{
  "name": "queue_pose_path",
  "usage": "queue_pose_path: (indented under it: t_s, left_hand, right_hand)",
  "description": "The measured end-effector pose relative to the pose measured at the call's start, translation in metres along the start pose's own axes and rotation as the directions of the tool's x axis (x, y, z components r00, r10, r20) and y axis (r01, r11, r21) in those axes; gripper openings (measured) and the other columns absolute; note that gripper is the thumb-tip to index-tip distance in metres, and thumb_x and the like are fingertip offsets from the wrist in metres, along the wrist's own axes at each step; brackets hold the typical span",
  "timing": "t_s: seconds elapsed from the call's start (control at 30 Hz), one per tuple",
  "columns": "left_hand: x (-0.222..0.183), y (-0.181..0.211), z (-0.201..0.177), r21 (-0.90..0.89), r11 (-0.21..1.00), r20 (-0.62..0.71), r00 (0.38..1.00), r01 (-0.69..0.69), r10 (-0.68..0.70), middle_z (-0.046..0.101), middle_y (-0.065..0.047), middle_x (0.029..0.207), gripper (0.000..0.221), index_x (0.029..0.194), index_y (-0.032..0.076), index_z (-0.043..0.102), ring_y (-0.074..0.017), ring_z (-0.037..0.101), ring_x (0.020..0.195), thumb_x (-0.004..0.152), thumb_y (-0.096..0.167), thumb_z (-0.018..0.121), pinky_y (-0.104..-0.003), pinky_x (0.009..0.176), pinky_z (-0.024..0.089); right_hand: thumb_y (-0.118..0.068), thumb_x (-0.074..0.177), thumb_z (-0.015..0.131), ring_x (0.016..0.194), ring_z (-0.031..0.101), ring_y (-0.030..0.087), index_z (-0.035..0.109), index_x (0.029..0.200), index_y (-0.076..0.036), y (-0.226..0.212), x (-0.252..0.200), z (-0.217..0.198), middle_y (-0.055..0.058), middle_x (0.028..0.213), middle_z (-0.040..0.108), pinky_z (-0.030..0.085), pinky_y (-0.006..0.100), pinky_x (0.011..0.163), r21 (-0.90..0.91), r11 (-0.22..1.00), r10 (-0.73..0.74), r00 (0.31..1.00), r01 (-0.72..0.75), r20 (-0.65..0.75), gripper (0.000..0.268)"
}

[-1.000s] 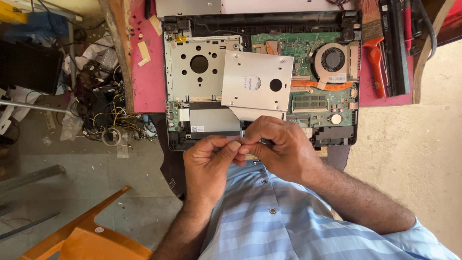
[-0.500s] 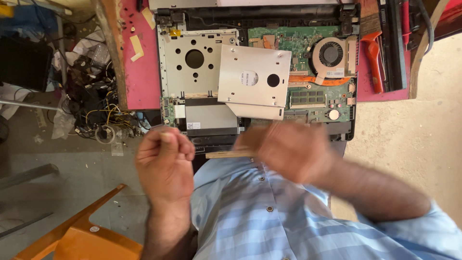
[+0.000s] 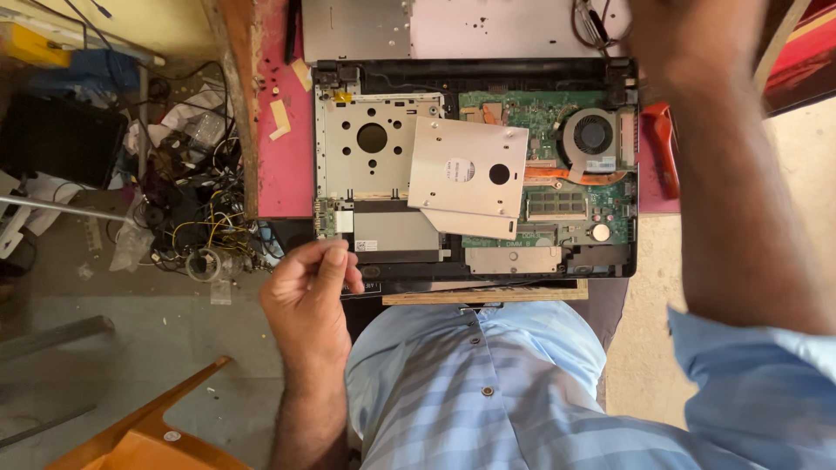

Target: The person removes an internal component from a laptop, retrieves a drive from a small safe, and uses a tool to secure a metal bracket onto the new drive.

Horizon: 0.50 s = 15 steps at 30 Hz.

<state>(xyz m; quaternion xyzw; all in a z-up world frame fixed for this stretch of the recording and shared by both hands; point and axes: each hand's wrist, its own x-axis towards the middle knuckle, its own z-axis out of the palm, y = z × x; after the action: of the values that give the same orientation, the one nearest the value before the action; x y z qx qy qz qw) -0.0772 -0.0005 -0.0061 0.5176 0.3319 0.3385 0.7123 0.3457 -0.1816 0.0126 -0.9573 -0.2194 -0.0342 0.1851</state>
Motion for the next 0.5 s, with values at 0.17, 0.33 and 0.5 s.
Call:
queue_pose_path:
  t_s: [0.17, 0.33, 0.5]
  left_hand:
    - [0.036, 0.024, 0.027, 0.283, 0.949, 0.143, 0.984, -0.14, 0.103, 0.07, -0.006, 0.08, 0.009, 0.101, -0.004, 0.071, -0.0088, 0.063, 0.067, 0.098, 0.004, 0.071, -0.023, 0.061, 0.052]
    - [0.115, 0.022, 0.086, 0.53, 0.647, 0.468, 0.826, -0.548, 0.316, 0.074, -0.007, 0.08, 0.012, 0.095, 0.0, 0.075, -0.0116, 0.067, 0.069, 0.099, 0.01, 0.078, -0.029, 0.062, 0.052]
    - [0.21, -0.005, 0.174, 0.412, 0.331, 0.766, 0.52, -0.849, 0.378, 0.073, -0.017, 0.086, 0.011, 0.088, 0.003, 0.076, -0.0341, 0.071, 0.078, 0.089, 0.011, 0.083, -0.043, 0.072, 0.054]
  right_hand:
    - [-0.005, 0.115, 0.067, 0.086, 0.059, 0.015, 0.062, 0.12, 0.005, 0.089, -0.088, -0.009, 0.009, 0.102, 0.065, 0.048, 0.028, 0.081, 0.694, 0.621, -0.051, 0.902, 0.365, -0.43, 0.012]
    - [-0.003, 0.104, 0.079, 0.06, 0.05, 0.007, 0.07, 0.098, 0.0, 0.114, -0.132, 0.015, 0.004, 0.08, 0.067, 0.034, 0.024, 0.051, 0.592, 0.677, 0.007, 0.8, 0.438, -0.6, 0.011]
    - [0.002, 0.113, 0.079, 0.066, 0.057, 0.004, 0.072, 0.102, -0.002, 0.1, -0.165, 0.025, 0.005, 0.09, 0.073, 0.041, 0.02, 0.055, 0.494, 0.74, -0.125, 0.815, 0.456, -0.566, 0.014]
